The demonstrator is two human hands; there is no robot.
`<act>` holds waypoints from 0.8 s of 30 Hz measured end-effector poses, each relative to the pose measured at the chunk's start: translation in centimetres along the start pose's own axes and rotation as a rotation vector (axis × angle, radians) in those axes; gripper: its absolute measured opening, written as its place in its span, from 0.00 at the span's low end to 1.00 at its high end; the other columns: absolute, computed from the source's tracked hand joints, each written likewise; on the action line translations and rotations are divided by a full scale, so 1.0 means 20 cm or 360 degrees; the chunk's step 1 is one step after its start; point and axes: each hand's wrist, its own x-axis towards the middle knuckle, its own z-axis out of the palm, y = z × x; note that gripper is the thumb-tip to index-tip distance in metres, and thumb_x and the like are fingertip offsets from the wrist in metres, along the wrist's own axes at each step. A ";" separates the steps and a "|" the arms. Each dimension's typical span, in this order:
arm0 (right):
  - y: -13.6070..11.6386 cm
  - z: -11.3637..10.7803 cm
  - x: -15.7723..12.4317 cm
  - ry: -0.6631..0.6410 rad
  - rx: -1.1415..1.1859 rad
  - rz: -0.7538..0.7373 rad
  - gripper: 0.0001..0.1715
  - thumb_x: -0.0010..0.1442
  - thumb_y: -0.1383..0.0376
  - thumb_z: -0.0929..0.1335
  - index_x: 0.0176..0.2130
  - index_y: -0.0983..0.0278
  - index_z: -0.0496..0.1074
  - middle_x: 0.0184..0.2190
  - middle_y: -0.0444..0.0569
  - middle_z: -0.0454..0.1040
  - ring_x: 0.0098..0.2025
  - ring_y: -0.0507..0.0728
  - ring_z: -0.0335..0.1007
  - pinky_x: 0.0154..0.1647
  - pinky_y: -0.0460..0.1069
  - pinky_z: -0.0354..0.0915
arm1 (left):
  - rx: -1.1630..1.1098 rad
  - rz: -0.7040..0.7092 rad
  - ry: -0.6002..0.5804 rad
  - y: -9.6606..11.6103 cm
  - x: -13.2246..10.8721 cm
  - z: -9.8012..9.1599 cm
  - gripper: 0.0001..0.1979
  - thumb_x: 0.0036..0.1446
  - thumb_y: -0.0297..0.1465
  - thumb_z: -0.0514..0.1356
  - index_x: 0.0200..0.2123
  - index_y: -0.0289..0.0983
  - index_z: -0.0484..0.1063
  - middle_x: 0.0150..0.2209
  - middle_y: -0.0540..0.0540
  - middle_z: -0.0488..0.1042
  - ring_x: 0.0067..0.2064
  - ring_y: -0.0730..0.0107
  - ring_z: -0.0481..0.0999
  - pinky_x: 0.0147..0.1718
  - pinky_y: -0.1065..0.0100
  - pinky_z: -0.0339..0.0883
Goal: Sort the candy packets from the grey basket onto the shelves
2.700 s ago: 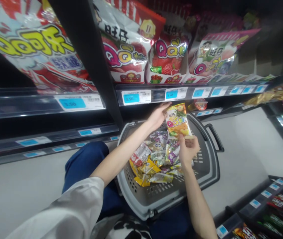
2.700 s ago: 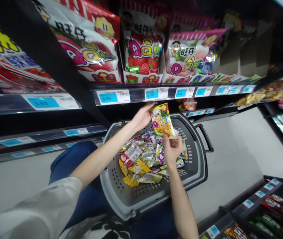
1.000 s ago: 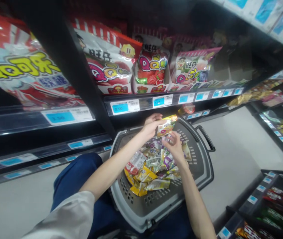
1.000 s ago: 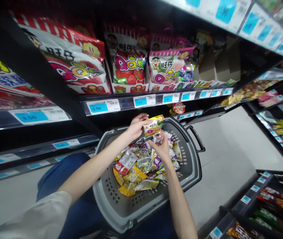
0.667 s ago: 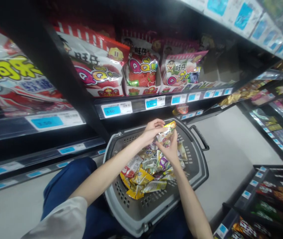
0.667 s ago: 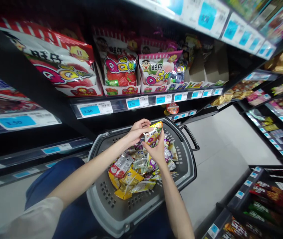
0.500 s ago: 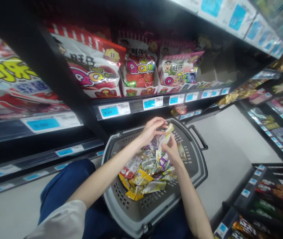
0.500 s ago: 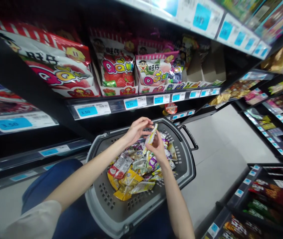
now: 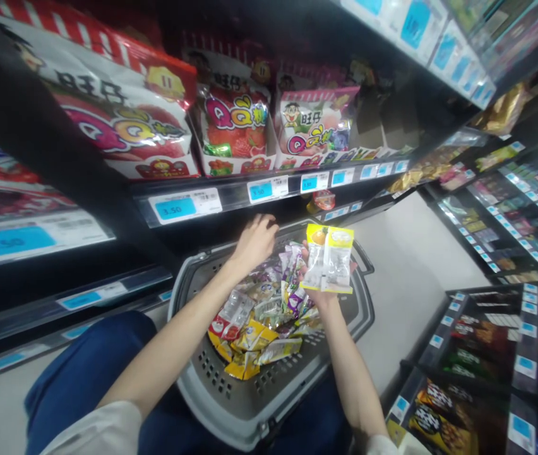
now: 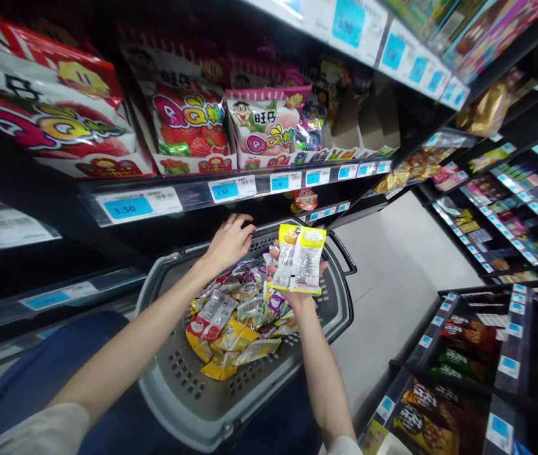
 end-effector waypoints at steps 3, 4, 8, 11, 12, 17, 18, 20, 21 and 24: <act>0.01 0.00 -0.01 0.0040 -0.0049 0.0031 0.48 0.43 0.28 0.65 0.44 0.63 0.75 0.37 0.55 0.79 0.33 0.59 0.73 0.39 0.57 0.69 | 0.0212 0.0006 -0.0103 -0.02 0.00 0.00 0.15 0.60 0.23 0.52 0.42 0.37 0.77 0.56 0.36 0.70 0.58 0.45 0.65 0.52 0.49 0.66; 0.01 0.00 -0.01 0.0063 -0.0062 0.0047 0.48 0.42 0.29 0.67 0.45 0.63 0.75 0.37 0.56 0.79 0.35 0.61 0.74 0.41 0.59 0.69 | 0.0259 0.0003 -0.0121 -0.03 0.00 0.00 0.15 0.60 0.23 0.51 0.42 0.38 0.77 0.54 0.36 0.71 0.57 0.46 0.66 0.52 0.50 0.66; 0.01 0.01 -0.03 0.0179 -0.0043 0.0122 0.50 0.42 0.28 0.66 0.48 0.61 0.75 0.41 0.56 0.80 0.41 0.64 0.75 0.49 0.63 0.68 | 0.0303 0.0000 -0.0152 -0.05 0.00 0.00 0.15 0.63 0.25 0.50 0.40 0.37 0.77 0.47 0.38 0.74 0.53 0.49 0.68 0.51 0.51 0.66; 0.01 0.02 -0.03 0.0249 -0.0060 0.0151 0.54 0.41 0.26 0.63 0.51 0.60 0.74 0.45 0.58 0.79 0.48 0.66 0.75 0.52 0.64 0.68 | 0.0242 0.0028 -0.0157 -0.05 0.00 0.01 0.14 0.64 0.27 0.51 0.39 0.37 0.78 0.44 0.38 0.74 0.52 0.50 0.68 0.52 0.52 0.64; 0.01 0.03 -0.03 0.0249 -0.0069 0.0162 0.56 0.41 0.25 0.63 0.53 0.60 0.73 0.47 0.58 0.79 0.50 0.67 0.75 0.53 0.64 0.67 | 0.0229 0.0046 -0.0157 -0.06 0.01 0.01 0.13 0.63 0.27 0.52 0.39 0.38 0.77 0.44 0.39 0.74 0.53 0.50 0.68 0.53 0.52 0.64; 0.03 0.04 -0.02 0.0122 -0.0124 0.0166 0.66 0.31 0.22 0.65 0.57 0.56 0.70 0.53 0.58 0.76 0.57 0.70 0.71 0.56 0.67 0.65 | 0.0262 0.0150 -0.0162 -0.05 0.01 0.02 0.13 0.65 0.29 0.51 0.43 0.38 0.76 0.43 0.41 0.73 0.50 0.56 0.69 0.49 0.59 0.64; 0.04 0.03 -0.02 0.0110 -0.0149 0.0153 0.66 0.28 0.23 0.68 0.57 0.56 0.71 0.53 0.57 0.76 0.57 0.71 0.71 0.56 0.68 0.65 | 0.0271 0.0177 -0.0195 -0.04 0.01 0.03 0.14 0.66 0.29 0.50 0.43 0.38 0.75 0.43 0.41 0.73 0.48 0.57 0.69 0.47 0.59 0.64; 0.05 0.00 -0.02 0.0126 -0.0197 0.0109 0.62 0.27 0.26 0.72 0.54 0.55 0.73 0.51 0.55 0.77 0.56 0.70 0.71 0.56 0.67 0.66 | 0.0290 0.0252 -0.0321 -0.04 0.01 0.04 0.14 0.67 0.30 0.49 0.43 0.38 0.75 0.42 0.41 0.73 0.46 0.58 0.70 0.45 0.60 0.63; 0.05 -0.01 -0.02 0.0142 -0.0211 0.0081 0.58 0.29 0.28 0.73 0.52 0.55 0.74 0.49 0.55 0.78 0.56 0.70 0.72 0.55 0.67 0.66 | 0.0307 0.0288 -0.0390 -0.04 0.01 0.04 0.14 0.67 0.30 0.49 0.43 0.38 0.75 0.42 0.41 0.74 0.46 0.58 0.70 0.45 0.59 0.63; 0.05 -0.07 -0.02 0.0183 -0.0210 -0.0027 0.46 0.35 0.32 0.75 0.45 0.57 0.76 0.43 0.54 0.80 0.53 0.69 0.74 0.54 0.67 0.67 | 0.0389 0.0329 -0.0538 -0.04 0.01 0.05 0.13 0.66 0.29 0.50 0.43 0.39 0.75 0.43 0.40 0.75 0.48 0.57 0.70 0.47 0.58 0.61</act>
